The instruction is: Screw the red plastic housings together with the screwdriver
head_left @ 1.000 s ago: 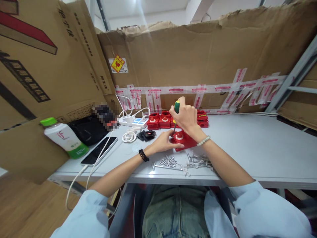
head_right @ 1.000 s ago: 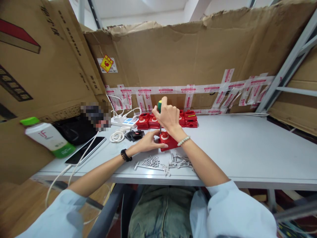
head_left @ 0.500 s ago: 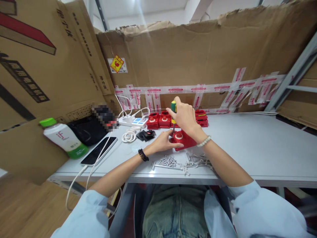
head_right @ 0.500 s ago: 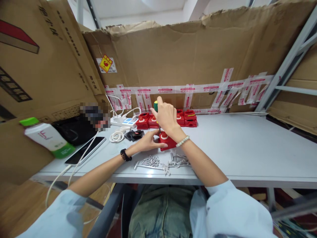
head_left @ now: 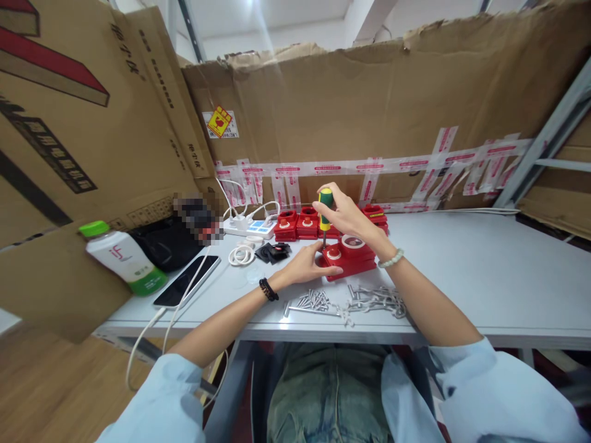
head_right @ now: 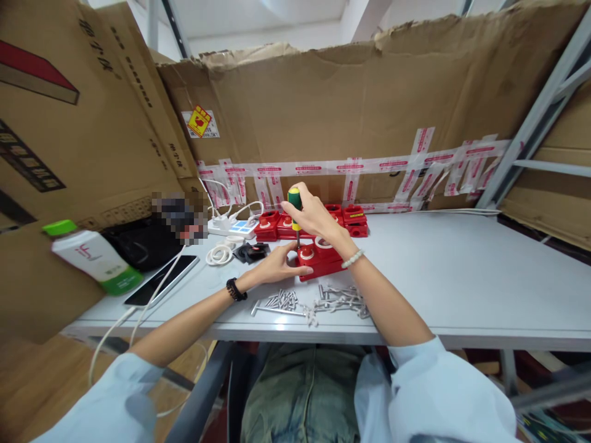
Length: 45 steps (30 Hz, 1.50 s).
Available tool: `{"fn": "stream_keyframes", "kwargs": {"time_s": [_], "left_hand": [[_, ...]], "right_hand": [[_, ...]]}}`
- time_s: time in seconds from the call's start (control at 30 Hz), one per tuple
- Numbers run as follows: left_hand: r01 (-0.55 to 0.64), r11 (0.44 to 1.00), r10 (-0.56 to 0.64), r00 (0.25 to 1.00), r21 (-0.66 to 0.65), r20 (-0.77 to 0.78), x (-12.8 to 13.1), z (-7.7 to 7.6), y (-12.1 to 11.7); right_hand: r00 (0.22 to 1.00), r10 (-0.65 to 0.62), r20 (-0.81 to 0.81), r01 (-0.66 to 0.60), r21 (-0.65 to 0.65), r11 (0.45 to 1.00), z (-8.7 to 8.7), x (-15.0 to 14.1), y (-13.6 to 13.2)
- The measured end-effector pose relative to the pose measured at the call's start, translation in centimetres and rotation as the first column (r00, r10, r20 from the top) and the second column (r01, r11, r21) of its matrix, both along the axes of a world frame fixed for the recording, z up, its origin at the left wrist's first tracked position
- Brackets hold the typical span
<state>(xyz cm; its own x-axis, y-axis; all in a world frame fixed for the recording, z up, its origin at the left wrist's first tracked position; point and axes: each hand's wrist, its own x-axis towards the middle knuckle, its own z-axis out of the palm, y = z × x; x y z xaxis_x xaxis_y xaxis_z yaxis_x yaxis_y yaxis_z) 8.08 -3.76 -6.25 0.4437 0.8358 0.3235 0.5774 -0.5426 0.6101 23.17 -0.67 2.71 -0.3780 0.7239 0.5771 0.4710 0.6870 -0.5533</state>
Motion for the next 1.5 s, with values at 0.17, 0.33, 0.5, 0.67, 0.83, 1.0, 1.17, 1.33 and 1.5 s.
{"fn": "stream_keyframes", "kwargs": {"time_s": [0.17, 0.33, 0.5, 0.67, 0.83, 1.0, 1.17, 1.33, 1.5], "left_hand": [[0.002, 1.0, -0.002, 1.0, 0.009, -0.014, 0.0, 0.1, 0.0], [-0.002, 1.0, 0.002, 1.0, 0.013, -0.006, 0.0, -0.1, 0.1], [-0.002, 1.0, 0.002, 1.0, 0.02, 0.0, -0.1, -0.2, 0.2], [-0.003, 1.0, 0.003, 1.0, 0.022, 0.007, -0.1, -0.3, 0.2], [-0.023, 0.999, 0.023, 1.0, 0.028, -0.019, -0.1, -0.3, 0.2], [-0.009, 1.0, 0.008, 0.999, 0.022, 0.049, -0.4, 0.0, 0.4], [0.0, 0.997, -0.019, 0.967, 0.073, 0.253, -0.7, 0.8, 1.8], [-0.015, 0.994, -0.023, 0.944, 0.112, 0.328, -0.5, 0.8, 3.6], [-0.073, 0.987, 0.012, 0.923, 0.146, 0.384, -0.1, 0.5, 3.9]], "right_hand": [[0.953, -0.303, 0.018, 0.297, 0.163, 0.941, -0.7, -0.7, 0.4], [0.999, -0.04, -0.033, 0.041, 0.05, 0.998, 0.2, 0.5, 0.5], [0.979, 0.13, -0.156, -0.144, -0.085, 0.986, -0.3, 0.4, 0.3], [0.979, -0.188, -0.084, 0.194, 0.065, 0.979, -0.9, -0.9, -0.4], [0.992, -0.017, -0.125, 0.018, 0.005, 1.0, -0.5, -0.1, 0.1], [0.971, 0.116, -0.207, -0.135, -0.079, 0.988, -0.6, 0.5, 0.5], [0.976, 0.085, -0.2, -0.105, -0.089, 0.99, -1.0, -0.2, 0.4], [0.976, 0.036, -0.216, -0.042, -0.022, 0.999, -1.3, -0.8, 0.2], [0.973, -0.026, -0.228, 0.033, 0.029, 0.999, -1.2, -0.7, 0.0]]}}
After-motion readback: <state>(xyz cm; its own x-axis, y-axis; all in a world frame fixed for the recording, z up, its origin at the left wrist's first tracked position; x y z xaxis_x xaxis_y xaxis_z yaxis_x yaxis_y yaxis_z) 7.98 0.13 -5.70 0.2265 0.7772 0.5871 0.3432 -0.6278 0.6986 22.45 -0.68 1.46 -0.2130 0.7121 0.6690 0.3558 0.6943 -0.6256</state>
